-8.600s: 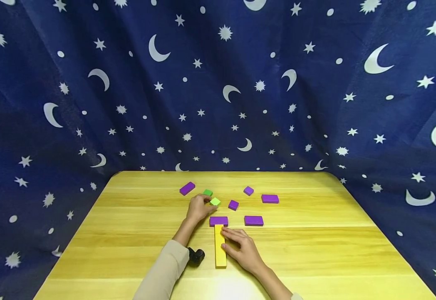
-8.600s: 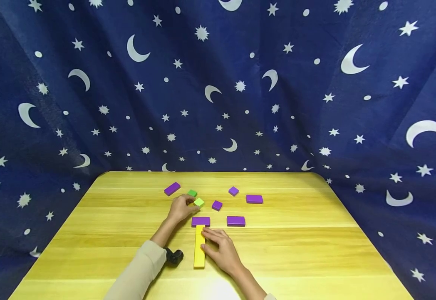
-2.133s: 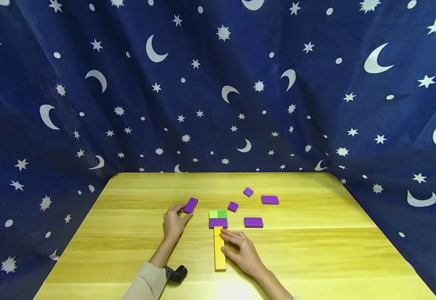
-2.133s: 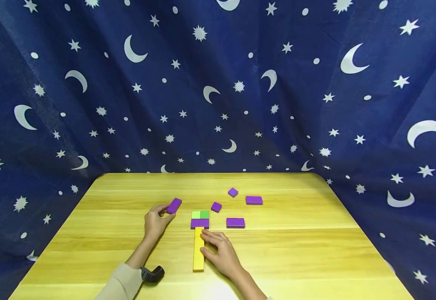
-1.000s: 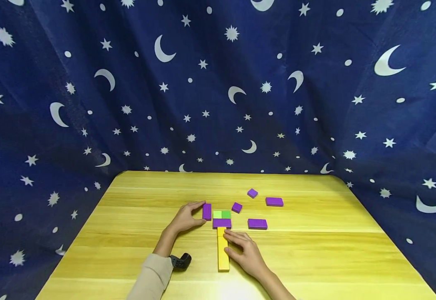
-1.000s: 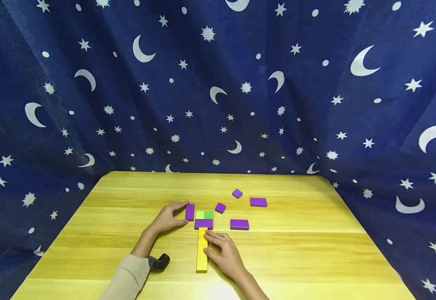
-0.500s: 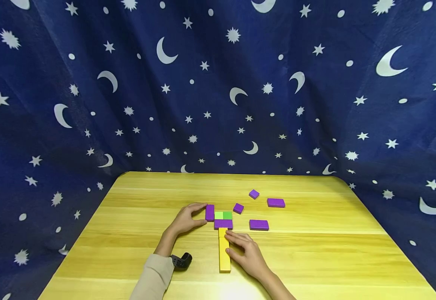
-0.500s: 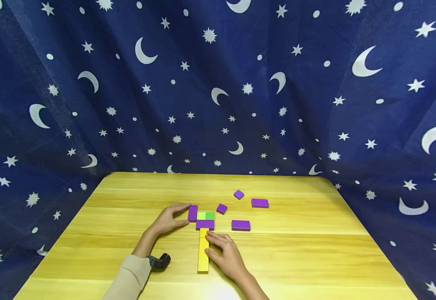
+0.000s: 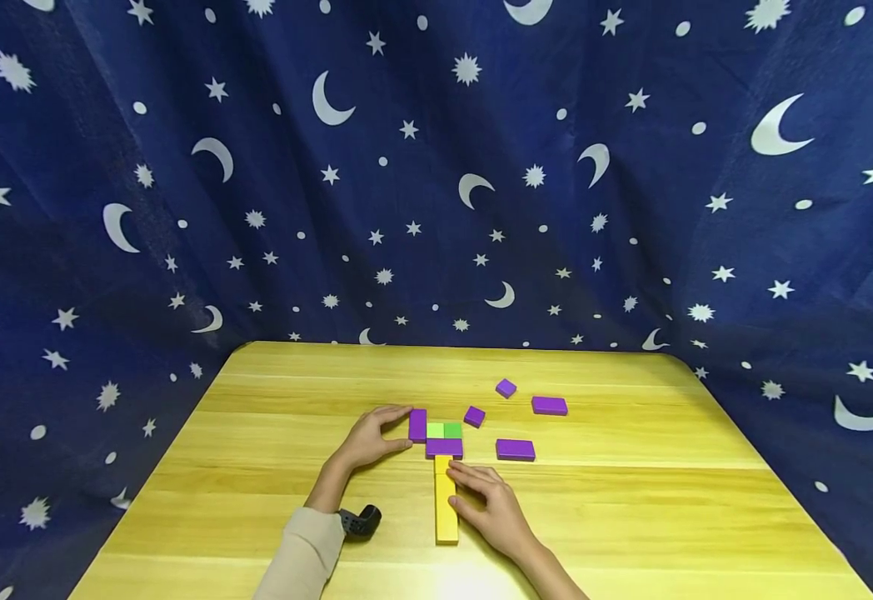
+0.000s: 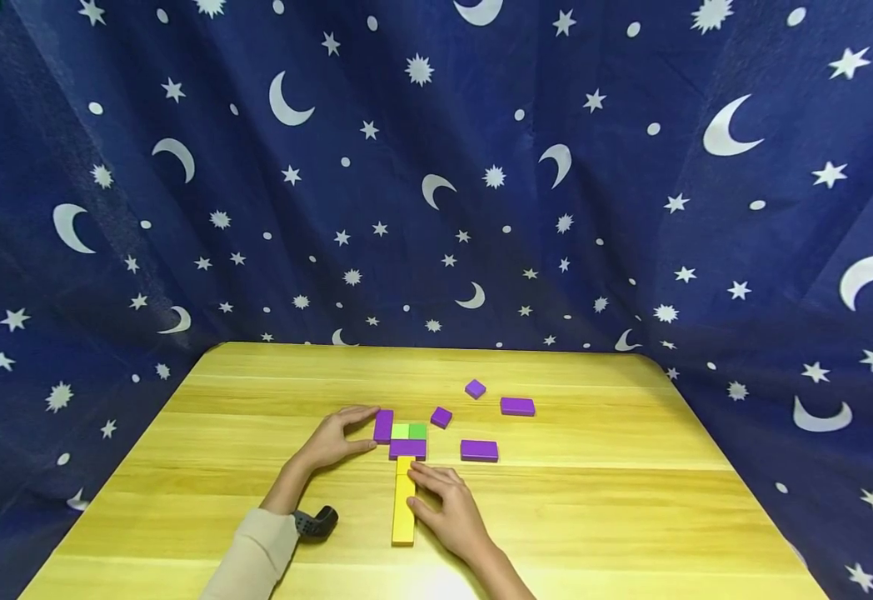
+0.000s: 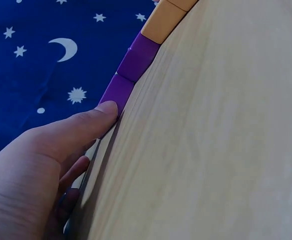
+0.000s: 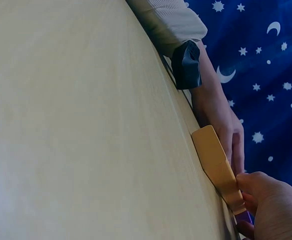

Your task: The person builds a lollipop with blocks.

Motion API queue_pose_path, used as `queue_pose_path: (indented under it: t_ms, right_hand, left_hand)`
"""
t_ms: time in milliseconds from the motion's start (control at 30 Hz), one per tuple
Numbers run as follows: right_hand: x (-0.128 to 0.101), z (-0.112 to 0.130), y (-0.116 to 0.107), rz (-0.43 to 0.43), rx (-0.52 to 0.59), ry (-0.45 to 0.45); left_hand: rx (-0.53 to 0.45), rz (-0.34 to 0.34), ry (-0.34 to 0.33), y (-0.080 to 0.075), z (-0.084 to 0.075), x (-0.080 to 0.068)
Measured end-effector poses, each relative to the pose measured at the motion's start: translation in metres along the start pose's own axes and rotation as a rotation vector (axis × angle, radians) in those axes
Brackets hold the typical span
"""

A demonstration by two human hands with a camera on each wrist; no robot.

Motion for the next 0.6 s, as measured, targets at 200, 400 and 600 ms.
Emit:
queue_pose_path:
  t_ms: [200,400,600]
  right_hand:
    - [0.0000,0.0004,0.0002,-0.005,0.000,-0.017]
    - [-0.0004,0.0010,0.0006,-0.025,-0.022,-0.047]
    - [-0.0012,0.0002,-0.0005,-0.020,-0.004,-0.030]
  left_hand:
    - [-0.090,-0.020,-0.026,-0.0016,0.0012,-0.0010]
    - [-0.193,-0.061,-0.021,-0.0030,0.0010,-0.0010]
    - [-0.154,-0.012,-0.030,-0.0018,-0.0009,-0.0004]
Point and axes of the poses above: each hand's wrist, its own x-axis towards the middle knuckle, its own y-axis out of the palm, z = x × y, the point moved 3 cm from there along x, towards the middle knuckle, and after that the axes turned 7 degrees about z, right-handed, at the moved point
